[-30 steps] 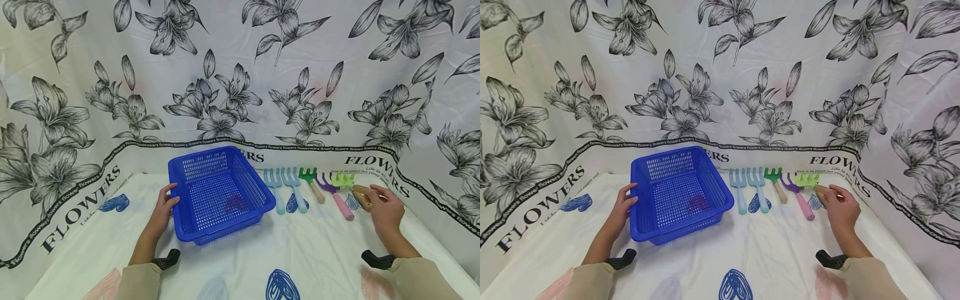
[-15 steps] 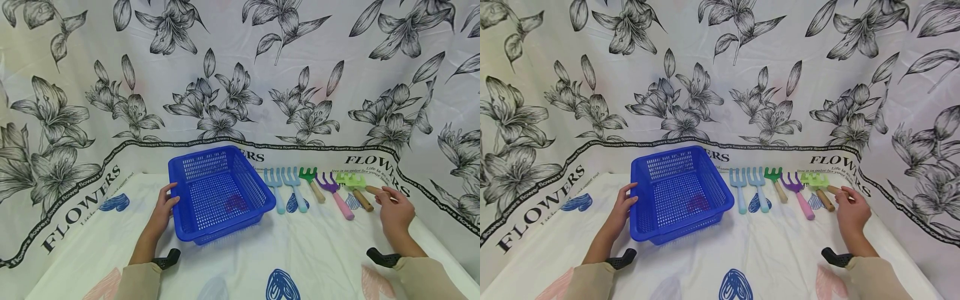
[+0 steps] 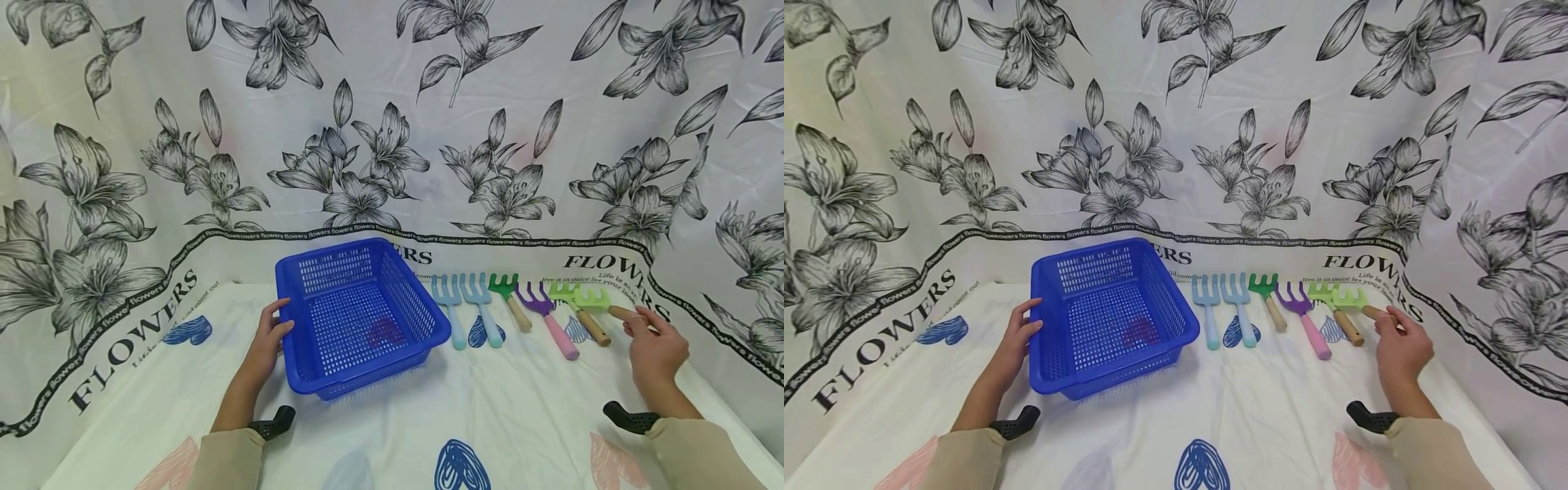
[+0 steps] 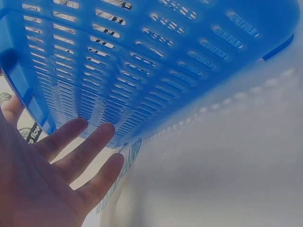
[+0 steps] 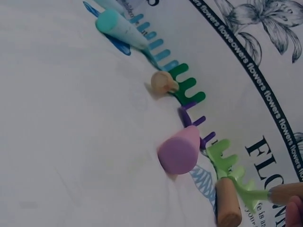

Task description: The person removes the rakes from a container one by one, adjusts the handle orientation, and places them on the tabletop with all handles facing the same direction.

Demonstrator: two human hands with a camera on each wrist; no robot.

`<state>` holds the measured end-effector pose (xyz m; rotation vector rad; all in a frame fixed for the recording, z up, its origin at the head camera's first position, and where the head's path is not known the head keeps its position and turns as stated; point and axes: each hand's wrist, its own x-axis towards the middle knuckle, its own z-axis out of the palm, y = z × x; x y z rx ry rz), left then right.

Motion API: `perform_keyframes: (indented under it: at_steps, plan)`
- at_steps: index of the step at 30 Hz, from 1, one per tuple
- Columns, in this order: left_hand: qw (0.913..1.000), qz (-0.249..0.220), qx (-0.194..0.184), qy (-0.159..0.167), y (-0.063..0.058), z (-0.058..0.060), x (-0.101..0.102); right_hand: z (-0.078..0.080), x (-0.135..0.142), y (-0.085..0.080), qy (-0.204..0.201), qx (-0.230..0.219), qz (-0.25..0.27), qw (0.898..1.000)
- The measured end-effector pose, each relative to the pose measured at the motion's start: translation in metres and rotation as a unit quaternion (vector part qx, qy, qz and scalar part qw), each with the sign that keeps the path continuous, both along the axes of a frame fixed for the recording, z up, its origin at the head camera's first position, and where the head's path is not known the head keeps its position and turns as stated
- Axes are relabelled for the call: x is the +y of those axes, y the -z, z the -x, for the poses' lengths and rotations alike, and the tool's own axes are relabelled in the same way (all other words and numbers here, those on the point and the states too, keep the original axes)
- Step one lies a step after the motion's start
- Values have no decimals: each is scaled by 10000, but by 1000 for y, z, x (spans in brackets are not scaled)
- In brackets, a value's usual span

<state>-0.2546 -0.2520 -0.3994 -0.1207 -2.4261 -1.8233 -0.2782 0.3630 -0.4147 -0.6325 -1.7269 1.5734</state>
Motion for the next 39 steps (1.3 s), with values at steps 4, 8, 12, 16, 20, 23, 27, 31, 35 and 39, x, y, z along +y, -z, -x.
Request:
perform_keyframes:
  at_steps: [4, 8, 12, 16, 20, 23, 27, 31, 35, 39]
  plan:
    - [10000, -10, -20, 8, 0, 1, 0, 0, 5, 3, 43, -92, 108, 9999]
    - [10000, -32, -22, 18, -1, 1, 0, -1, 10, 6, 36, -123, 302, 9995]
    - [10000, -33, -15, 10, -1, 1, 0, -1, 14, 8, -20, -223, 300, 9993]
    - [10000, -15, -5, 7, 0, 1, 0, -2, 20, 10, -12, -506, 74, 9987]
    - [10000, 17, -15, 3, -1, 1, 0, -3, 26, 12, 53, -695, -66, 9975]
    - [10000, 15, -9, 20, -1, 1, 0, -5, 30, 14, 46, -934, -166, 9955]
    - [10000, 8, -18, 2, 7, 9, -4, -7, 34, 18, -12, -1372, -593, 9888]
    - [10000, 45, -9, -81, 23, 21, -11, -6, 39, 23, -112, -1752, -966, 9797]
    - [9999, 63, 73, -116, 33, 26, -14, -7, 43, 25, -190, -2074, -937, 9736]
    - [9999, 67, 82, -100, 24, 19, -11, -10, 45, 26, -266, -2360, -1060, 9656]
